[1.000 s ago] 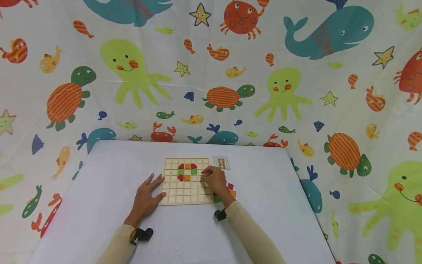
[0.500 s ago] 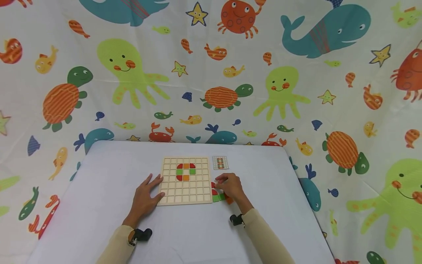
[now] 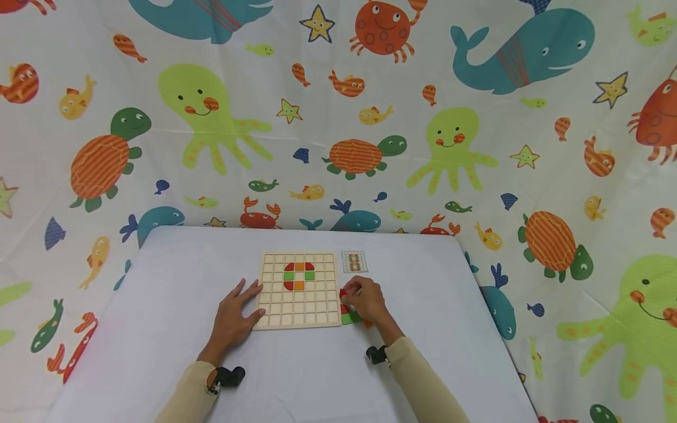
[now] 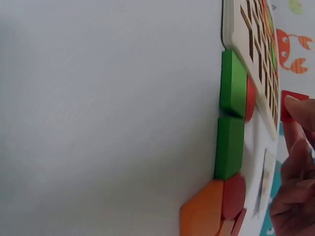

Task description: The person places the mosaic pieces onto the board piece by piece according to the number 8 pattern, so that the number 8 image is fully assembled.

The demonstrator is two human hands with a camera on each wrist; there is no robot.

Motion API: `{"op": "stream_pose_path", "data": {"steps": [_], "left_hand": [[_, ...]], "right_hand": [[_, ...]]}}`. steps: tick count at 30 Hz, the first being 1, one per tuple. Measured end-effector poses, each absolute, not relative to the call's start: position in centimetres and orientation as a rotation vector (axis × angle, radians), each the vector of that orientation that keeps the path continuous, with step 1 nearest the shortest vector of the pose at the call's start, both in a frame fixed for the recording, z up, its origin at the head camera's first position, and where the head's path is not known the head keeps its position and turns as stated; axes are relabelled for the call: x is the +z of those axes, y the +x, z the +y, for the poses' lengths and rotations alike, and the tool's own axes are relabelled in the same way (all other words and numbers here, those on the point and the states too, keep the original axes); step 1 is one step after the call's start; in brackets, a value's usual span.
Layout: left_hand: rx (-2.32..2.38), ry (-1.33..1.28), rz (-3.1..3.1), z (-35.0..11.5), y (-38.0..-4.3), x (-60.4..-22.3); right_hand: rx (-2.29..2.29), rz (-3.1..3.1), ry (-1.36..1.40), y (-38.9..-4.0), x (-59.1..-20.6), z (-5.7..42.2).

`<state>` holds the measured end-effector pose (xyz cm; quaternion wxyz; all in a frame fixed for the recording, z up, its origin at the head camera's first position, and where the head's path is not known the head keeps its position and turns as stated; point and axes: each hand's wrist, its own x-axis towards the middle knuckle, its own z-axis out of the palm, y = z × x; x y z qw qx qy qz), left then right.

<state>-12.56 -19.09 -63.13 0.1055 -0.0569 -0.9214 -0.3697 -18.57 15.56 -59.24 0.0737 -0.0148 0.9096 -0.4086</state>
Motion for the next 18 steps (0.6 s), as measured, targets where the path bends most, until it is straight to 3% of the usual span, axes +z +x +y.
{"op": "stream_pose_path", "data": {"steps": [18], "left_hand": [[-1.115,-0.138,-2.800,-19.3,-12.8,-63.4]], "right_hand": [[-1.066,2.920,-0.195,-20.7,-59.2,7.1]]}}
